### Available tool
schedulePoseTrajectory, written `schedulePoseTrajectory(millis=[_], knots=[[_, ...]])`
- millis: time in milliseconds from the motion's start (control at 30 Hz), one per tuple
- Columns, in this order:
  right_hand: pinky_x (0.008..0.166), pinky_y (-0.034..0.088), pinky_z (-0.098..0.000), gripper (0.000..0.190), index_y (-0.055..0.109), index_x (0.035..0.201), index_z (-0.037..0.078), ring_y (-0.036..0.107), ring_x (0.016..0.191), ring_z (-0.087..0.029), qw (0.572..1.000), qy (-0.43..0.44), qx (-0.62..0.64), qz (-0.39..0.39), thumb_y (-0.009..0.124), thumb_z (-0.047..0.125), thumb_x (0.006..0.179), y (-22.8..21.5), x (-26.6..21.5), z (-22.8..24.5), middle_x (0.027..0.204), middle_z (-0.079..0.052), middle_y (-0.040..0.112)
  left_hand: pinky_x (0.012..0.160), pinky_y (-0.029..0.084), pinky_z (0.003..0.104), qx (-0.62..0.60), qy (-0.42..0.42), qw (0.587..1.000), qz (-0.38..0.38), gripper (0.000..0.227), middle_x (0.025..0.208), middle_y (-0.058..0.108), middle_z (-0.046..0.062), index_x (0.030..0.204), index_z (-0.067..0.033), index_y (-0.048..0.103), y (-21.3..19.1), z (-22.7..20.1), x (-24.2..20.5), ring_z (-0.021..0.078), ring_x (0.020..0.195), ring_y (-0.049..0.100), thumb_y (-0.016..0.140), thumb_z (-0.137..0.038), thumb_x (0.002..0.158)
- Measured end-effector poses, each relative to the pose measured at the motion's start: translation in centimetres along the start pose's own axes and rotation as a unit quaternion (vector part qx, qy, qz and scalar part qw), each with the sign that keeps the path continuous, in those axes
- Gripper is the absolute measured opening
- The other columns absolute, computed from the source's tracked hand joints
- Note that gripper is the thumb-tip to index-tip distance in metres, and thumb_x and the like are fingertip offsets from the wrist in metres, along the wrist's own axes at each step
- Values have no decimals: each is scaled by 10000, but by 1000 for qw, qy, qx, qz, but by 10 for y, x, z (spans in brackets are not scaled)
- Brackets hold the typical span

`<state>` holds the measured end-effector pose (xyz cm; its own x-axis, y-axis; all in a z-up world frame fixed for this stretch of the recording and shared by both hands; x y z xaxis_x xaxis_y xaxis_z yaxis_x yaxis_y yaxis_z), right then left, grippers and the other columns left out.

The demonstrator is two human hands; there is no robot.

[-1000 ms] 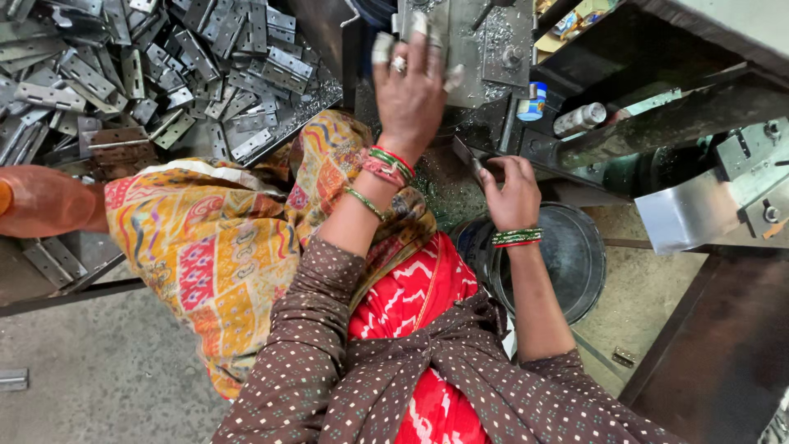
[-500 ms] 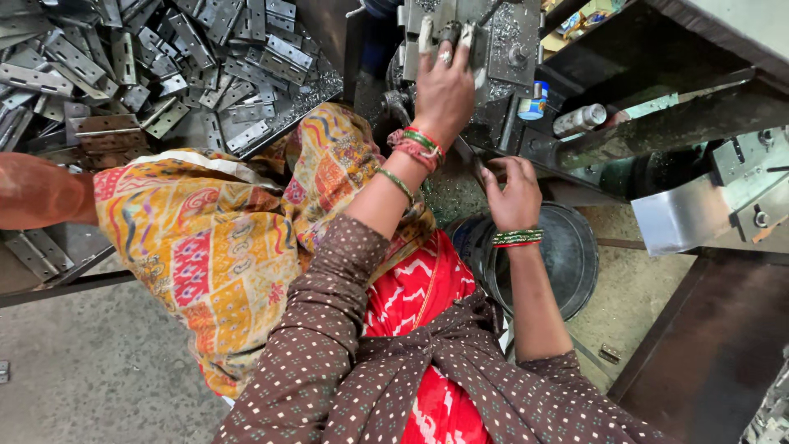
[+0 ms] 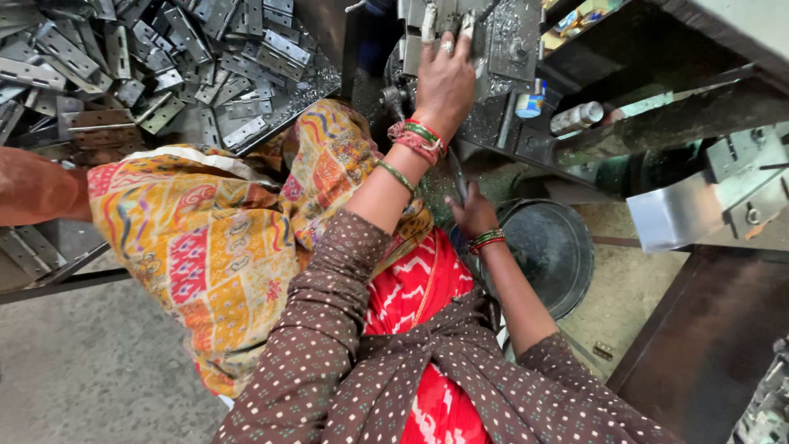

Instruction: The person sits on the floor and repeatedly picks up small metal brackets from a pile, places them into a grinding machine, and uses a metal rod to press them against the grinding wheel. The person then removes the processed pieces and drops them into a container.

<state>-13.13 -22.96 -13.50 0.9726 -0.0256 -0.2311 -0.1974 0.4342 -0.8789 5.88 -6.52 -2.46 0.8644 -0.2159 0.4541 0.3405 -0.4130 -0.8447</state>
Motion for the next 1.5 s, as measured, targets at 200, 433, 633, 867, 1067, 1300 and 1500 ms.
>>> schedulePoseTrajectory(millis=[200, 433, 633, 867, 1067, 1300, 1500], knots=[[708, 537, -577, 606, 543, 1174, 4, 686, 823, -503, 993, 0, -98, 58, 706, 531, 922, -58, 20, 11, 894, -317, 700, 1119, 291, 568, 2, 4, 1000, 23, 239, 1343, 619, 178, 912, -91, 813, 17, 5, 17, 350, 1274, 553, 605, -194, 858], [689, 535, -568, 530, 542, 1219, 7, 676, 806, -503, 998, -30, -23, -51, 696, 430, 939, -5, 5, 2, 874, -298, 697, 1142, 302, 531, 19, -8, 999, 28, 231, 1331, 626, 180, 888, -99, 813, 26, 5, 37, 354, 1257, 569, 596, -177, 882], [719, 536, -559, 525, 561, 1166, 22, 696, 832, -483, 1000, -16, -14, -13, 707, 455, 908, -4, 4, -1, 921, -282, 711, 1137, 318, 527, -3, 6, 1000, 2, 279, 1339, 634, 153, 946, -47, 813, -1, 5, 7, 347, 1263, 568, 589, -213, 947], [743, 534, -569, 592, 560, 1122, 1, 685, 858, -500, 993, -1, -101, 57, 717, 531, 910, -63, 16, 20, 916, -299, 698, 1106, 321, 559, 8, 8, 1000, 21, 258, 1359, 619, 146, 938, -60, 812, -6, 13, 26, 327, 1236, 572, 591, -184, 891], [693, 533, -567, 455, 596, 1130, 26, 687, 795, -491, 999, 10, -12, -40, 672, 428, 930, -1, 4, 0, 871, -288, 701, 1076, 348, 525, -5, 3, 998, -59, 241, 1299, 648, 117, 898, -48, 809, -3, 17, 40, 321, 1192, 582, 628, -189, 823], [701, 549, -538, 512, 606, 1102, 31, 690, 854, -487, 996, -70, 4, -49, 742, 483, 904, 22, 13, -39, 924, -280, 701, 1106, 400, 509, -142, -50, 976, 158, 187, 1298, 656, 119, 1049, -94, 737, -23, 30, 29, 336, 1185, 613, 583, -156, 962], [669, 538, -415, 567, 567, 1352, 65, 690, 741, -280, 992, 95, 32, 71, 728, 400, 923, -103, 1, 24, 901, -153, 717, 1017, 446, 532, -108, 3, 977, -184, 315, 1206, 661, 114, 1137, -78, 673, -67, 122, -63, 342, 1138, 625, 719, -242, 872]])
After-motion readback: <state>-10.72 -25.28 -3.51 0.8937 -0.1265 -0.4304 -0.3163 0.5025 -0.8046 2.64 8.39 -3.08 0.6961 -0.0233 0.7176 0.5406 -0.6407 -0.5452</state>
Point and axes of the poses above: each hand's wrist, its own x-axis towards the middle knuckle, its own y-axis out of the palm, z = x × y, the point moved 3 cm from there along x, towards the middle knuckle
